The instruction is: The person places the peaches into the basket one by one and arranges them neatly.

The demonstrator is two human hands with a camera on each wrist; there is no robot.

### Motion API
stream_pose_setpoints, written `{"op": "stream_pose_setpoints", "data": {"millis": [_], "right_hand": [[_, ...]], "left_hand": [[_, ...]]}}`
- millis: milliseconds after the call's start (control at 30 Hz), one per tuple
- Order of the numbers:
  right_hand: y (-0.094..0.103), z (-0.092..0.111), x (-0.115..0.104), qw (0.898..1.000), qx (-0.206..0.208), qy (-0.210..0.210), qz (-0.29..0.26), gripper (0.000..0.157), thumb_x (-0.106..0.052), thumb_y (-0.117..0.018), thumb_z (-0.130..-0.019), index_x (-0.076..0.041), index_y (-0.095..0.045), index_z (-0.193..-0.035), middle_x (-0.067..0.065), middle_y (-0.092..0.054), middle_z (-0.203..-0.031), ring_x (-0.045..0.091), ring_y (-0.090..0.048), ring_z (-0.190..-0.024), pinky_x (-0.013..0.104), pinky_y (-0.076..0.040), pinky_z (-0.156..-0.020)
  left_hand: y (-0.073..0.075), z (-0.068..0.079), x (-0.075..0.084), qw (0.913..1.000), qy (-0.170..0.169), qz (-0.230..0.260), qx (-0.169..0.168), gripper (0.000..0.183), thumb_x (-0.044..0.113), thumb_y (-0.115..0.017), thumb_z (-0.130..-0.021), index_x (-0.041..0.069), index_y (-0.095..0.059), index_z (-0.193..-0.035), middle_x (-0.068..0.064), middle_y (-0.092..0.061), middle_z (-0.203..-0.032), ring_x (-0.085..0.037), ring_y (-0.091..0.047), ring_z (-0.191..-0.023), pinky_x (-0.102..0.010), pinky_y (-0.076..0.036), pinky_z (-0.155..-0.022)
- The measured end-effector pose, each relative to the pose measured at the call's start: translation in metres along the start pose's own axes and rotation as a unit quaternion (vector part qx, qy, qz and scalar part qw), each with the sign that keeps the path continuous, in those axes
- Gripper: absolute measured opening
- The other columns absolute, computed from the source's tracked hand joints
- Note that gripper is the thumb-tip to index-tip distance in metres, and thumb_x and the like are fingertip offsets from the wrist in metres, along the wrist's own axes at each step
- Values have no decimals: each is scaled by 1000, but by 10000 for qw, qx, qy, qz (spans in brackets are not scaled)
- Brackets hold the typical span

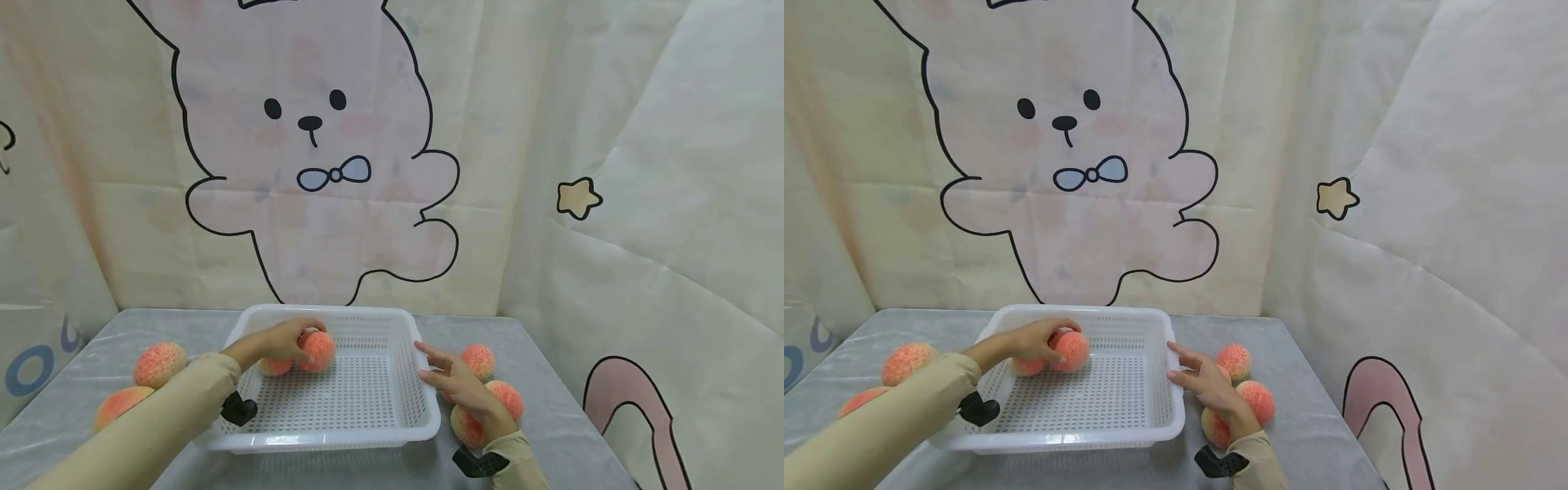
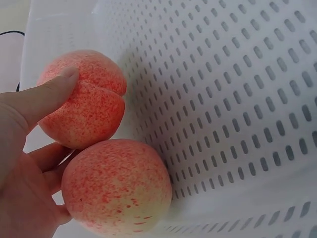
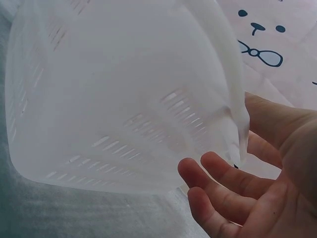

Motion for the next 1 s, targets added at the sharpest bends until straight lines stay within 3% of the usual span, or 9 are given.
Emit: {"op": "stream_pose_setpoints", "data": {"millis": [267,500,733,1000], "right_hand": [[-1,2,-4,9998,128,-139,3,66,-18,-61,-102,-11,-30,-160,29,-48,-149,21,-63,-116,32,-58,-91],[-2,3,-5,9999,95,-66,6,66,-19,-60,-102,-8,-28,-160,31,-45,-151,21,-63,-118,34,-58,-91],[-2,2,-3,10000,33,72,-2,65,-16,-59,-103,-4,-28,-159,32,-45,-151,23,-62,-119,30,-58,-90],[-1,2,-3,9998,-53,185,-9,65,-18,-58,-104,-4,-27,-159,33,-45,-149,25,-63,-118,29,-58,-89]], "left_hand": [[-3,-2,1,9996,153,-246,41,59,12,-85,-80,11,-57,-132,-12,-64,-117,-25,-58,-103,-51,-50,-95],[-2,-1,6,9939,463,-985,166,61,26,-84,-82,15,-59,-136,-9,-69,-127,-31,-60,-118,-59,-35,-101],[1,4,7,9900,430,-1334,158,60,22,-84,-83,11,-59,-136,-11,-69,-119,-30,-63,-113,-62,-40,-100],[3,10,7,9919,607,-1105,131,65,22,-85,-82,12,-56,-140,-15,-66,-123,-32,-62,-112,-57,-49,-96]]}}
Point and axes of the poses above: each hand's wrist, its own z-axis away from the middle knuckle, its own y-axis out of the back of the hand, x = y × z, the point moved 1 cm from there along -z, towards the middle knuckle
